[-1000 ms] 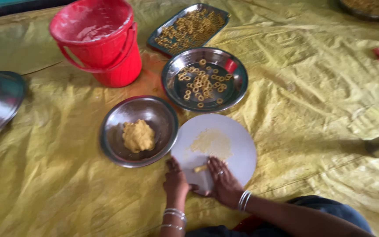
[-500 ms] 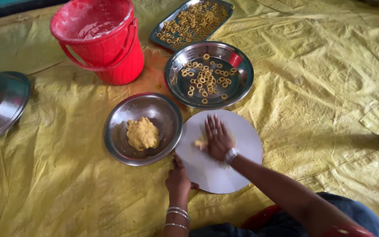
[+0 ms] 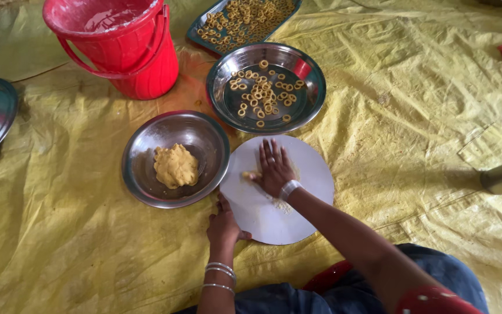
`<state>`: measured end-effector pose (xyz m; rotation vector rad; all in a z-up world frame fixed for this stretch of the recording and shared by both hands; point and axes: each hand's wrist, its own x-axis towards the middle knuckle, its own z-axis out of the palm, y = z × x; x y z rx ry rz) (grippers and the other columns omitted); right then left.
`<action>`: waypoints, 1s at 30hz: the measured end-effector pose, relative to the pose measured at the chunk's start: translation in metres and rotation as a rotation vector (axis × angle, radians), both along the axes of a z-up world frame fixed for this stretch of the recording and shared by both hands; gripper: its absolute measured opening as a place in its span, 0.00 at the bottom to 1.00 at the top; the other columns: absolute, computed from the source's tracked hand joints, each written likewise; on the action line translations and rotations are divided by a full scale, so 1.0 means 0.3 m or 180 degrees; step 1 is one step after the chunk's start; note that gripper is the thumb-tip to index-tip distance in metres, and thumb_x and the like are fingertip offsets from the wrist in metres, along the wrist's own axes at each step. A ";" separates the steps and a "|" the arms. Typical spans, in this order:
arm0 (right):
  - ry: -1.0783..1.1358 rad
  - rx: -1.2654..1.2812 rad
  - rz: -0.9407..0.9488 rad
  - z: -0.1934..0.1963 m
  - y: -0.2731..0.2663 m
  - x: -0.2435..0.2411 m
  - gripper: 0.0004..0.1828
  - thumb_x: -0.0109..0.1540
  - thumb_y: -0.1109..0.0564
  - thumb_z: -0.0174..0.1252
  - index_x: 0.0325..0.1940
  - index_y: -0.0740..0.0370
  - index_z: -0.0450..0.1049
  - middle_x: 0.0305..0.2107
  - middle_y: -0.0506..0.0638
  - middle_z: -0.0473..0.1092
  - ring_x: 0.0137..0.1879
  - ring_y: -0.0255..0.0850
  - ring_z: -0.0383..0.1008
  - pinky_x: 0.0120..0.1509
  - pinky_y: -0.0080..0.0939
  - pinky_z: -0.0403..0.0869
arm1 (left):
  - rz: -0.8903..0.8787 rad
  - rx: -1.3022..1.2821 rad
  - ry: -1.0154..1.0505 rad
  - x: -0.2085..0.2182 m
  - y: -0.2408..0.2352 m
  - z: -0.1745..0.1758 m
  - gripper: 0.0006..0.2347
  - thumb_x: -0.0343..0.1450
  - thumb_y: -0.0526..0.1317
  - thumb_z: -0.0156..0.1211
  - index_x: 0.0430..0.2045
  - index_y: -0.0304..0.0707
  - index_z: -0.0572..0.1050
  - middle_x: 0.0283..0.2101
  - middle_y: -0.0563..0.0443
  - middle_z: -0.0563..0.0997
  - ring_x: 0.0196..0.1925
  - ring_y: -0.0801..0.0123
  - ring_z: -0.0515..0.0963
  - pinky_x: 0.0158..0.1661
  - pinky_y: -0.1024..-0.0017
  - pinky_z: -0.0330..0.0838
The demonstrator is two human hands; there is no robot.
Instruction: The person sits on a yellow tarp and shapes small pieces of yellow dough into rings by hand. They roll the dough into thin strips, form them into circles, and place the finished rings into a metal bowl. The process is repeated continuously throughout the clip.
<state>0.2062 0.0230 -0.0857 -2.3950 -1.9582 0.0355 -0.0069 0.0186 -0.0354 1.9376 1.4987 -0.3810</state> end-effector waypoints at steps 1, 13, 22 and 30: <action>-0.0073 0.0069 -0.0058 0.013 0.050 0.010 0.55 0.65 0.24 0.37 0.78 0.71 0.38 0.77 0.65 0.34 0.82 0.60 0.30 0.81 0.61 0.37 | 0.0003 -0.0051 0.0040 0.000 0.011 -0.012 0.67 0.51 0.44 0.87 0.73 0.42 0.26 0.78 0.50 0.49 0.73 0.46 0.60 0.67 0.59 0.65; 0.1020 -0.0363 0.0379 0.101 -0.364 -0.066 0.59 0.63 0.34 0.52 0.78 0.72 0.27 0.76 0.66 0.25 0.81 0.56 0.18 0.82 0.56 0.31 | -0.0035 0.0281 -0.0188 -0.005 0.006 -0.116 0.66 0.50 0.42 0.85 0.74 0.42 0.29 0.73 0.52 0.63 0.69 0.46 0.66 0.63 0.58 0.69; -0.0009 -0.0702 -0.0069 0.116 -0.470 -0.052 0.54 0.66 0.32 0.52 0.78 0.71 0.36 0.76 0.66 0.36 0.83 0.55 0.30 0.85 0.55 0.37 | -0.0002 0.0697 -0.0035 0.036 -0.062 0.017 0.53 0.60 0.46 0.79 0.74 0.39 0.42 0.75 0.35 0.52 0.71 0.44 0.62 0.60 0.51 0.69; 0.0442 -0.0070 0.0363 0.063 -0.291 -0.056 0.53 0.65 0.26 0.46 0.77 0.71 0.45 0.76 0.65 0.41 0.82 0.57 0.34 0.82 0.56 0.40 | -0.1050 0.2636 -0.1338 0.070 -0.057 -0.083 0.23 0.66 0.44 0.64 0.57 0.39 0.72 0.62 0.42 0.72 0.66 0.51 0.67 0.65 0.47 0.60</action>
